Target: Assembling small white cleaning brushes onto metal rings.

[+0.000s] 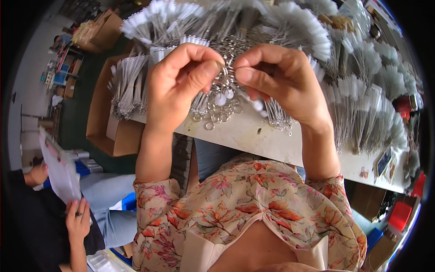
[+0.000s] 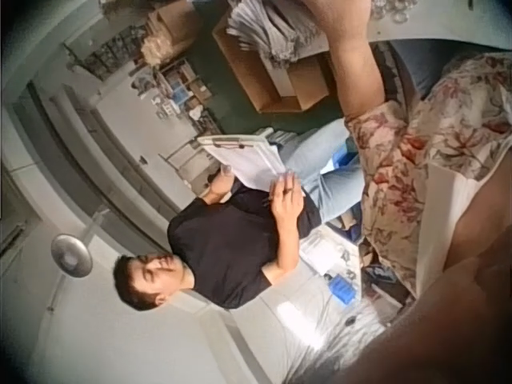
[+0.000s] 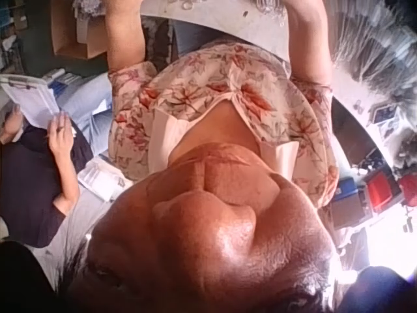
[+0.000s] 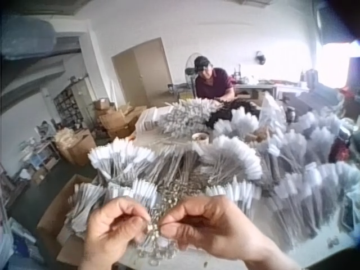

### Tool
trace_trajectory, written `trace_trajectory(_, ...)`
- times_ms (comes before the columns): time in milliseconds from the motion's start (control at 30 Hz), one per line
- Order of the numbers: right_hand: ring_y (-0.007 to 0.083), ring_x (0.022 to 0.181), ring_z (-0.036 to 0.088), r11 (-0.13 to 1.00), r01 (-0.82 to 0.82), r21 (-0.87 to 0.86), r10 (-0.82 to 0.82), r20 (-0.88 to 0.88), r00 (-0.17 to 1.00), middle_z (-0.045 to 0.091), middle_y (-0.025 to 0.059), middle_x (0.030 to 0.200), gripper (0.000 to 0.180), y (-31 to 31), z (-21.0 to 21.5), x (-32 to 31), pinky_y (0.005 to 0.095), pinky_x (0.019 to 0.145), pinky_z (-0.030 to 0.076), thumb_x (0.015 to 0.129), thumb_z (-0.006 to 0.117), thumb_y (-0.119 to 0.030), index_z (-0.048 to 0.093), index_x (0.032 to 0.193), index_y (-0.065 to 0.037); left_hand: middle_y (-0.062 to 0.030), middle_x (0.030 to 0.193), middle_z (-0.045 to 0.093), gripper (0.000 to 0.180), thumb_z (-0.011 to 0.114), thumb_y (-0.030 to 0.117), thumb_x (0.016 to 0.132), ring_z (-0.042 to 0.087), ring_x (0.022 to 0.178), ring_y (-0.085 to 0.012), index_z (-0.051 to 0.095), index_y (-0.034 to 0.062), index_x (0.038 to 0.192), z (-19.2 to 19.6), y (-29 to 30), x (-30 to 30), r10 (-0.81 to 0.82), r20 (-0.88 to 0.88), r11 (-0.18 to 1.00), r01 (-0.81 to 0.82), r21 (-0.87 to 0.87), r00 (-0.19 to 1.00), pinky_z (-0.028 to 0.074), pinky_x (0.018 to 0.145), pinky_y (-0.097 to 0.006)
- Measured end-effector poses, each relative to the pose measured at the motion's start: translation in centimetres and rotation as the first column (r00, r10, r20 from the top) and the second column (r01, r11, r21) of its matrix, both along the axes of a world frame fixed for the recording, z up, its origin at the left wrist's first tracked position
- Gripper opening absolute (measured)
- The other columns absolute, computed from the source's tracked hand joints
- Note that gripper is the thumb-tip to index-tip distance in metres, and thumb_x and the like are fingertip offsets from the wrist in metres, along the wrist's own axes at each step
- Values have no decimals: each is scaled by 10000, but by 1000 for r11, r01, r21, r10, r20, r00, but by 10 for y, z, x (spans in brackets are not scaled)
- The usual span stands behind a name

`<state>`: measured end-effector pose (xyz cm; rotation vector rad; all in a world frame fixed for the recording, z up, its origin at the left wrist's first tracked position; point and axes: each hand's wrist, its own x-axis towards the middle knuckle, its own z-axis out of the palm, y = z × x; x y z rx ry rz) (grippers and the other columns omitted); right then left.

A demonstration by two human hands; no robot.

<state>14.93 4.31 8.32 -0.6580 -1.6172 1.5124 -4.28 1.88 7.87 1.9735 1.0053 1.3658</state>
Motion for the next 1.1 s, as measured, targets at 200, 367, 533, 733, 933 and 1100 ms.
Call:
trace_trajectory(200,38,545,440,986,136,95,-144,75,987,534,-10,675,171,-16,-16,-12,182,475,327,830,595,-127,589,917,20,23,714,527,161,555,90,855,469,573,-51,574,45,1009,-7,-20,-8,-125,264,943,197,-269,957,384,494,-207)
trace_trajectory(367,30,515,404,994,94,62,-89,-80,993,509,-21,661,189,-28,-39,-28,158,435,261,843,616,-162,571,961,-22,-51,695,601,105,615,131,819,553,582,-137,616,27,826,-11,-42,-24,76,79,997,-76,-9,994,424,519,-251)
trace_trajectory(533,30,522,393,996,76,45,-74,-51,996,492,-24,658,178,-33,-43,-35,149,442,254,844,615,-178,575,949,-39,-29,674,601,104,583,112,851,512,538,-47,613,31,910,-11,-58,-35,-11,303,966,89,-245,953,406,473,-201)
trace_trajectory(733,24,526,394,993,105,44,-103,-61,993,528,-11,719,183,-41,-43,-37,141,449,284,837,621,-173,588,944,-29,-53,698,615,71,627,112,794,596,620,-180,637,58,839,-12,-67,-37,182,-2,959,-177,223,983,464,567,-287)
trace_trajectory(933,18,541,395,987,141,80,-134,-95,986,549,25,817,278,-41,-51,-23,120,460,312,818,649,-223,577,981,-9,-51,673,620,52,696,89,716,598,623,-180,655,57,723,-26,-69,-22,218,226,919,-278,280,949,469,561,-290)
trace_trajectory(1100,64,723,436,996,-44,78,57,-171,984,543,15,887,294,-33,-52,2,186,658,361,857,590,-140,540,1123,-23,-83,657,625,50,680,50,721,598,595,-158,648,20,697,-26,-73,-13,124,513,948,-254,190,849,461,557,-283)
